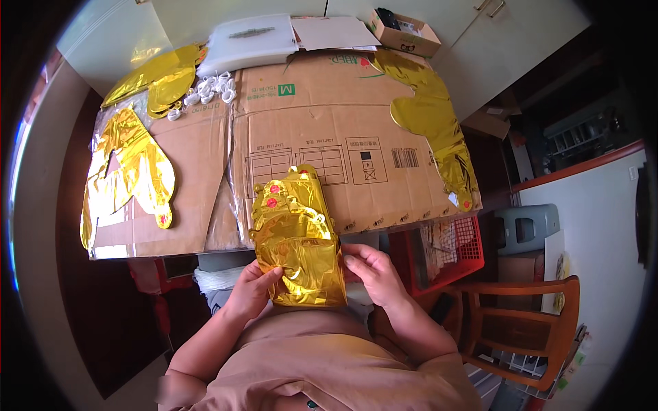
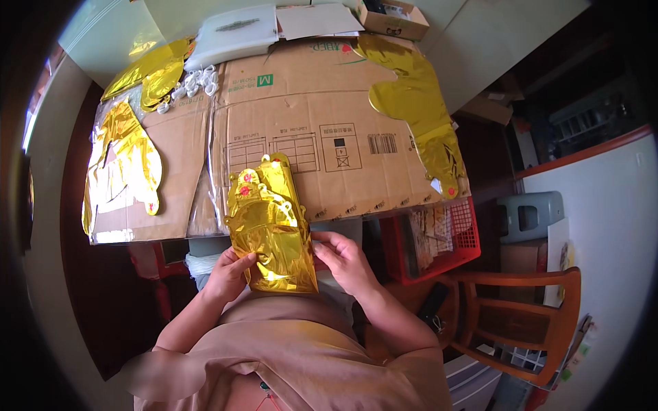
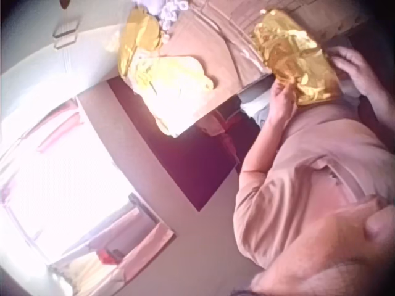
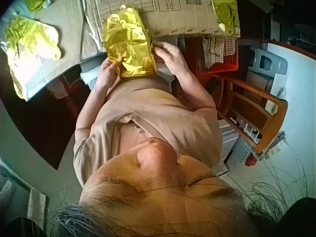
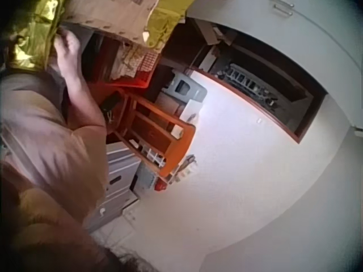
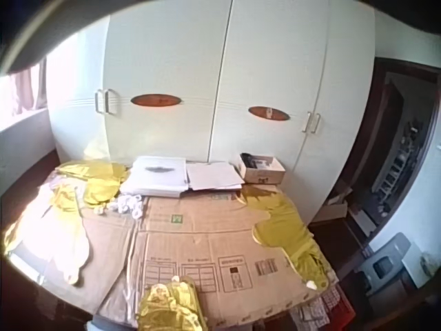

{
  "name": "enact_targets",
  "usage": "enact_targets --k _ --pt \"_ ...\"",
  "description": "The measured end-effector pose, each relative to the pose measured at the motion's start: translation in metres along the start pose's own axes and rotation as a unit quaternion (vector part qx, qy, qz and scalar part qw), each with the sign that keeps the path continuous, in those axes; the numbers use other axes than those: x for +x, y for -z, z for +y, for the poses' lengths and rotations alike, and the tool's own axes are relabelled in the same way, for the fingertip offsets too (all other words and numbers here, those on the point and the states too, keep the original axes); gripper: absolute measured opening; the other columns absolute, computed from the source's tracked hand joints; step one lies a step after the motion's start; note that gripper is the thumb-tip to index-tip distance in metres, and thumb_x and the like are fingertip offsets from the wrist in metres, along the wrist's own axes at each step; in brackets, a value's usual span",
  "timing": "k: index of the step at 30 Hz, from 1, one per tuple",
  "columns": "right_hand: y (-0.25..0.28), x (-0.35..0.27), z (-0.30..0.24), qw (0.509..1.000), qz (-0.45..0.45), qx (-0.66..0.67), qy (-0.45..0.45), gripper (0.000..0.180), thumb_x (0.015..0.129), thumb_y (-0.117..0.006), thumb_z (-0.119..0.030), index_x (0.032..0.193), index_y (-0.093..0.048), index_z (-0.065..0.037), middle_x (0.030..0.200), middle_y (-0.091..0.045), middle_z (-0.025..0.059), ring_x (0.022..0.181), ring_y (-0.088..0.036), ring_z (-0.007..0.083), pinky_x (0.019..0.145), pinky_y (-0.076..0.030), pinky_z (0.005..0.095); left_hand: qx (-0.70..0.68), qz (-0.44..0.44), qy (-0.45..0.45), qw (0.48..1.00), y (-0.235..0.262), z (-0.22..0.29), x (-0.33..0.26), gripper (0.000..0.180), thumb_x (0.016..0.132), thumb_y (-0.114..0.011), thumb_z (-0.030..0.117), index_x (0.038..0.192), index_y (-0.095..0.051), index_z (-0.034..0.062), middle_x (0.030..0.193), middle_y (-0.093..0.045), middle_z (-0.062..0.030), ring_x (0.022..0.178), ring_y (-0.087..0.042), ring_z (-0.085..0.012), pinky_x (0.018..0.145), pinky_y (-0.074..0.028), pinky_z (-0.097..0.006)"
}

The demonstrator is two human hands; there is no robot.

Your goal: Folding and flattening gold-colored foil balloons at a workstation.

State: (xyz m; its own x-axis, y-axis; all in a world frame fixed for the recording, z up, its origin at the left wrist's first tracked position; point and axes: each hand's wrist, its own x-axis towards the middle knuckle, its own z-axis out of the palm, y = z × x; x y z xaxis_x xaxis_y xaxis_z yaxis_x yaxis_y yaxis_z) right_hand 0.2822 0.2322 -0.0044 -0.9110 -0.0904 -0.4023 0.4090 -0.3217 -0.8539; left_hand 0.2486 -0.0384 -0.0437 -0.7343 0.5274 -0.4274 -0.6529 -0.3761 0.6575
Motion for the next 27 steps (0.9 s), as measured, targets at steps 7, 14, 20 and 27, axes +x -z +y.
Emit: enact_targets --k 7,14,20,27 --pt "0.008 0.004 0.005 0.999 -0.038 0.0 -0.039 0.026 0.104 -0.058 -0.015 0.121 -0.065 0.004 0.103 -0.073 0.0081 0.09 -0.07 0.0128 0.083 -0.059 0.0298 0.022 -0.009 0.004 1.0 0.005 -0.002 0.003 0.021 0.103 -0.056 0.009 0.122 -0.063 0.0066 0.108 -0.07 -0.0017 0.089 -0.066 -0.0117 0.077 -0.053 -0.028" --pt "0.004 0.008 -0.003 0.996 -0.048 -0.049 -0.054 0.026 0.103 -0.06 -0.017 0.115 -0.069 0.004 0.096 -0.073 0.0057 0.082 -0.068 0.0101 0.076 -0.057 0.0271 -0.008 0.018 0.008 1.0 -0.001 -0.004 0.004 0.023 0.103 -0.055 0.008 0.125 -0.063 0.0057 0.113 -0.07 -0.0029 0.094 -0.067 -0.0127 0.079 -0.054 -0.029" --pt "0.002 0.015 0.0 0.991 -0.041 -0.113 -0.058 0.024 0.099 -0.065 -0.019 0.099 -0.072 0.004 0.078 -0.068 0.0005 0.068 -0.058 0.005 0.061 -0.048 0.0236 -0.007 -0.026 0.019 0.999 0.005 -0.002 0.004 0.023 0.103 -0.055 0.01 0.125 -0.062 0.0052 0.112 -0.07 -0.0034 0.093 -0.067 -0.0134 0.079 -0.054 -0.029" --pt "0.001 0.02 0.009 0.991 -0.011 -0.127 -0.051 0.023 0.095 -0.07 -0.017 0.081 -0.067 0.001 0.069 -0.063 -0.0021 0.063 -0.051 0.0032 0.055 -0.042 0.0234 -0.007 -0.01 0.008 1.0 0.001 -0.005 0.004 0.024 0.104 -0.056 0.01 0.127 -0.061 0.0051 0.113 -0.068 -0.0017 0.099 -0.064 -0.0124 0.086 -0.052 -0.029"
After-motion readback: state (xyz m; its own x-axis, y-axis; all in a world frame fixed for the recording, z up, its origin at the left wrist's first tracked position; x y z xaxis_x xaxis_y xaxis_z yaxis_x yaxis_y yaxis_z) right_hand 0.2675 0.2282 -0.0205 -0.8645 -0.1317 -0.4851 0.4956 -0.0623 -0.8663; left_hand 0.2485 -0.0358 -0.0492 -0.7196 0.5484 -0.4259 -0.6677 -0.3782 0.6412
